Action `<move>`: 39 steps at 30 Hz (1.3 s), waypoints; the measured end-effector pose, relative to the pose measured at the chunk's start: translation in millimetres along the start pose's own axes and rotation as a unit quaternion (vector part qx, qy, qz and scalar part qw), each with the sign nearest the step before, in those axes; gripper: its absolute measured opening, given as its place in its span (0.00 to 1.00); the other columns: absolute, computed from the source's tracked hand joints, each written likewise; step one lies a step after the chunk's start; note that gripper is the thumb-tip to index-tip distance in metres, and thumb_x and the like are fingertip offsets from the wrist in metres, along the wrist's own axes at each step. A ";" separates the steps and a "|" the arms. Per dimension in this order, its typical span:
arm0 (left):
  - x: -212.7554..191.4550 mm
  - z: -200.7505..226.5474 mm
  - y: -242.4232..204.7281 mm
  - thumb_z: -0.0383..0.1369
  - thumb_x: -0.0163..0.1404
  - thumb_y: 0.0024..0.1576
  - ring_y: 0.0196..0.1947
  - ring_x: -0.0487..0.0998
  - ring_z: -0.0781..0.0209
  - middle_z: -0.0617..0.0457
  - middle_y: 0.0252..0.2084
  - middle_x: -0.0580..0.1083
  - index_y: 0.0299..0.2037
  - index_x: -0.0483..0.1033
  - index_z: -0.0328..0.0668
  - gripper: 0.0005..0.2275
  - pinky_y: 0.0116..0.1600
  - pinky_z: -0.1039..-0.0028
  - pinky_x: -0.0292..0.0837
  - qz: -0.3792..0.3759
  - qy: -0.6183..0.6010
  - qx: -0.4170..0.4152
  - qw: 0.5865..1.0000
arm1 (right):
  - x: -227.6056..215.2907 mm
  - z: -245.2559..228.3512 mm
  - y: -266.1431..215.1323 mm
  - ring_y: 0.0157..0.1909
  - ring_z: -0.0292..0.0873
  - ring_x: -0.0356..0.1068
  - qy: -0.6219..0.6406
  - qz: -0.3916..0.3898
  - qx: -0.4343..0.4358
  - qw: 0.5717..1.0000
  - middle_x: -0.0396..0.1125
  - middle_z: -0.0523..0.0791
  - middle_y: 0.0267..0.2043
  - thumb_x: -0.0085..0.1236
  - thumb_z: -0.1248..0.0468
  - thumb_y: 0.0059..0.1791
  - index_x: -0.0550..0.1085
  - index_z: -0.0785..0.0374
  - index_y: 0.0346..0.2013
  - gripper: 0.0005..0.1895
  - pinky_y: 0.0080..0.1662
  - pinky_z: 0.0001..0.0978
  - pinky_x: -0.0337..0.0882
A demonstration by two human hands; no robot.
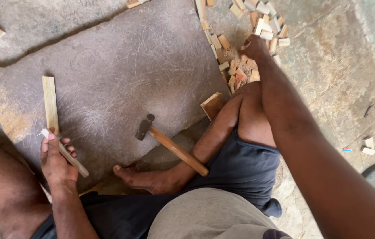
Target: The person sits on the floor and uses a hammer to tap small wooden pieces together to form rectangular frames. They repeatedly pick up pieces, align them, and strike them to secure the joints, then place the finished frames into a stack.
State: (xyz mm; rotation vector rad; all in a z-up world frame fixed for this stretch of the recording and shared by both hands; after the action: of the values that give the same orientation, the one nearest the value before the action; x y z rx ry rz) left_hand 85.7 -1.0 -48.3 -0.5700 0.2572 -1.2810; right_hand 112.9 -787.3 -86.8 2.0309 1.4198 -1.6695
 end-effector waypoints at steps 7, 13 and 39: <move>-15.0 -0.7 4.5 0.42 0.47 0.71 0.30 0.69 0.71 0.61 0.36 0.72 0.65 0.71 0.51 0.15 0.35 0.79 0.66 -0.003 -0.060 0.026 0.998 | -36.3 -144.7 -124.5 0.51 0.44 0.72 0.660 -0.174 -0.172 0.710 0.73 0.50 0.56 0.55 0.68 0.53 0.70 0.65 0.62 0.22 0.52 0.34 0.76; -12.8 -15.9 22.2 0.41 0.48 0.69 0.37 0.75 0.70 0.61 0.42 0.76 0.66 0.70 0.50 0.17 0.40 0.76 0.71 -0.012 -0.063 0.044 0.997 | 38.2 -241.4 -250.9 0.53 0.49 0.72 0.788 -0.364 -0.133 0.478 0.70 0.46 0.56 0.57 0.66 0.52 0.65 0.59 0.66 0.26 0.55 0.44 0.73; -15.2 -2.1 22.2 0.49 0.43 0.65 0.25 0.67 0.72 0.60 0.30 0.73 0.65 0.64 0.56 0.21 0.30 0.79 0.65 0.033 -0.172 0.037 0.984 | 260.0 -373.6 -355.3 0.53 0.49 0.74 0.084 -0.116 -0.512 0.847 0.75 0.50 0.53 0.66 0.61 0.47 0.78 0.60 0.54 0.21 0.53 0.40 0.72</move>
State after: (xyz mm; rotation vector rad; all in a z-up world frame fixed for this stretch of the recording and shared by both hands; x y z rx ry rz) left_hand 98.8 16.7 -63.8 -0.7015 -0.0591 -1.1029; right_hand 91.1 -215.0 -14.2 1.3932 2.0411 -0.4794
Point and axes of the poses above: each hand's wrist, its own y-axis towards the middle knuckle, its own x-axis out of the palm, z = x × y, the point moved 9 cm from there along y, towards the middle knuckle
